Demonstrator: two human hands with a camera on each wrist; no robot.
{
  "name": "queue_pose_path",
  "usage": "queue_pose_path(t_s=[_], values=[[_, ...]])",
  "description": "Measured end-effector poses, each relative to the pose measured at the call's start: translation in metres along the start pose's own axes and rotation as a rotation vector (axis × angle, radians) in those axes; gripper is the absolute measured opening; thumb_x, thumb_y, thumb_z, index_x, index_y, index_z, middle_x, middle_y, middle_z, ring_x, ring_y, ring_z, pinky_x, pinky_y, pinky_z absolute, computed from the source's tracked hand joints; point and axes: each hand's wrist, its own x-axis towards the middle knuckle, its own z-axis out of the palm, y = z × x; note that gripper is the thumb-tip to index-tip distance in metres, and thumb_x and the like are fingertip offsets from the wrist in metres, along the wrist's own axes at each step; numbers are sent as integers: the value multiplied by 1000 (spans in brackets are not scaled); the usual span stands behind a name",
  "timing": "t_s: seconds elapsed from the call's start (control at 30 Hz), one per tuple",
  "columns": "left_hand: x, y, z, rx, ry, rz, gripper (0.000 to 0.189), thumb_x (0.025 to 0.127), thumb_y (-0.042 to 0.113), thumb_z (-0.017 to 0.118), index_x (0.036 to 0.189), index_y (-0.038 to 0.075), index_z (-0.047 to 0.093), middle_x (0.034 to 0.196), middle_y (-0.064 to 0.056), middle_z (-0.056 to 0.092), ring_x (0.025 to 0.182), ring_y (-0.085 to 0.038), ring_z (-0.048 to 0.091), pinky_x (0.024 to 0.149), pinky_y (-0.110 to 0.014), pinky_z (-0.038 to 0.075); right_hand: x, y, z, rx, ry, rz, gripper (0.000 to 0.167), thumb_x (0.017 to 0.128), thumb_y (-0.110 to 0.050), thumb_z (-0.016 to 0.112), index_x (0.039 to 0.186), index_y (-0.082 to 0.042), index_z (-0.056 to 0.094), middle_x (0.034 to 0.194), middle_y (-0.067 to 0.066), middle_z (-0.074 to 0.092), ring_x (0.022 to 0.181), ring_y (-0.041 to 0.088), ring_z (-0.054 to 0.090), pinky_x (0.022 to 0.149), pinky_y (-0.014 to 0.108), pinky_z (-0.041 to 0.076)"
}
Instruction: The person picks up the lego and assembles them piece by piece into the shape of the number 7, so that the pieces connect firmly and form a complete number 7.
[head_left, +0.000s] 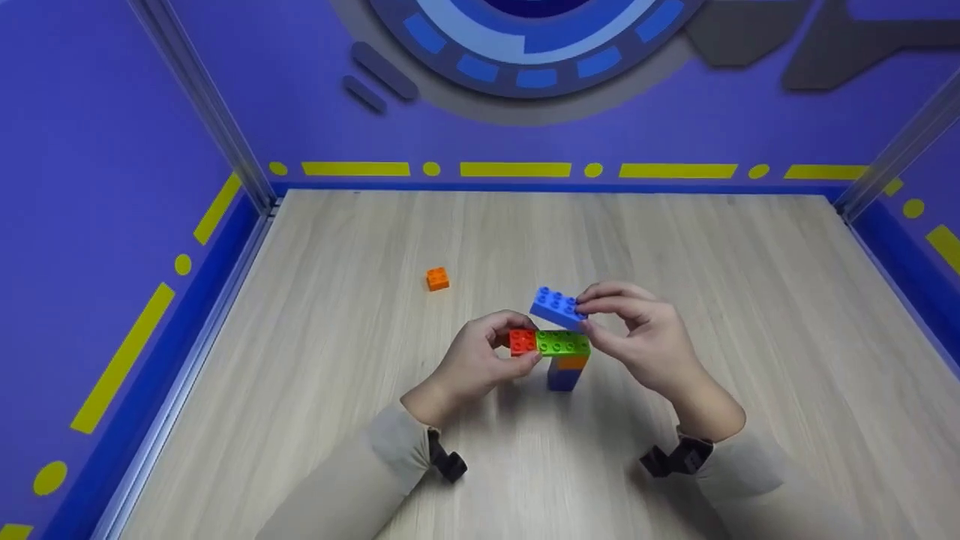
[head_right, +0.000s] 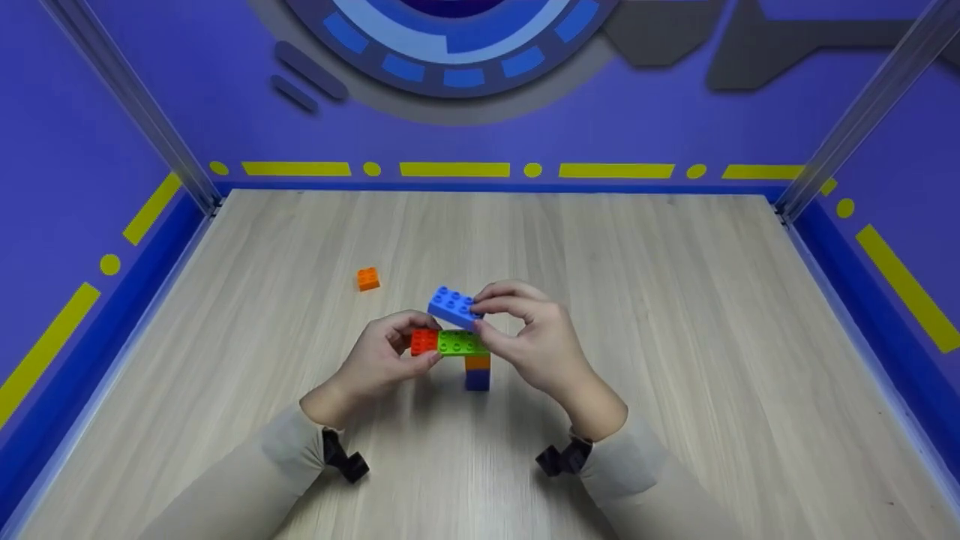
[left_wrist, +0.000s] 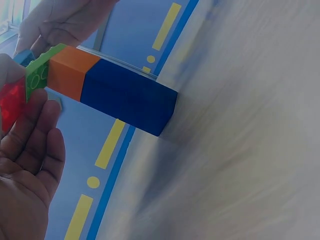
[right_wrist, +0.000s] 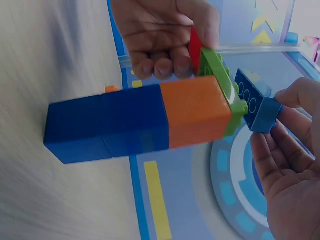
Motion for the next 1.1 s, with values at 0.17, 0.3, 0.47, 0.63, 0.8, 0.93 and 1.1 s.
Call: queue_pose_path(t_s=[0.17,0.3,0.47,0.63,0.8,0.93,1.1], values=[[-1,0,-1,15,-6,16,38,99,18,84,132,4,75,122,-12,80,104,-15,68,95,-39,59,-2,1,6,-8,-41,-58,26,91,17,82,110,0,87,120,19,79,120,9,72,103,20,63],[-1,0,-1,20,-6,23,40,99,19,84,135,6,75,124,-11,81,105,-15,67,96,-39,58,-2,2,9,-41,-61,-108,26,90,15,83,109,-2,88,119,18,80,118,7,74,99,19,64],[-2,1,0,24,0,31,40,98,19,85,136,7,75,124,-11,81,104,-15,67,96,-39,57,-3,3,11,-64,-89,-161,28,90,15,84,109,-5,88,119,15,81,116,6,75,99,18,63],[-1,-1,1,23,3,33,38,97,18,85,132,5,76,119,-10,82,101,-13,67,95,-34,58,-4,4,14,-61,-119,-190,30,90,15,85,111,-7,88,120,14,82,116,8,76,102,17,62],[0,-1,0,15,1,46,36,97,15,85,130,3,76,110,-6,79,95,-11,64,90,-34,56,-5,6,15,-68,-147,-189,33,92,14,84,117,-7,87,125,14,81,120,8,75,106,16,59],[0,0,0,-1,6,56,36,96,15,85,129,2,76,107,-5,79,93,-11,64,87,-29,55,-6,8,16,-117,-181,-235,41,91,13,85,126,-9,85,130,14,78,123,13,73,111,14,56],[-1,0,-1,-18,12,60,36,96,14,86,128,1,77,103,-4,80,91,-10,64,83,-25,54,-7,17,21,-241,-195,-376,51,85,10,93,132,-8,81,134,14,73,122,26,72,114,14,54]])
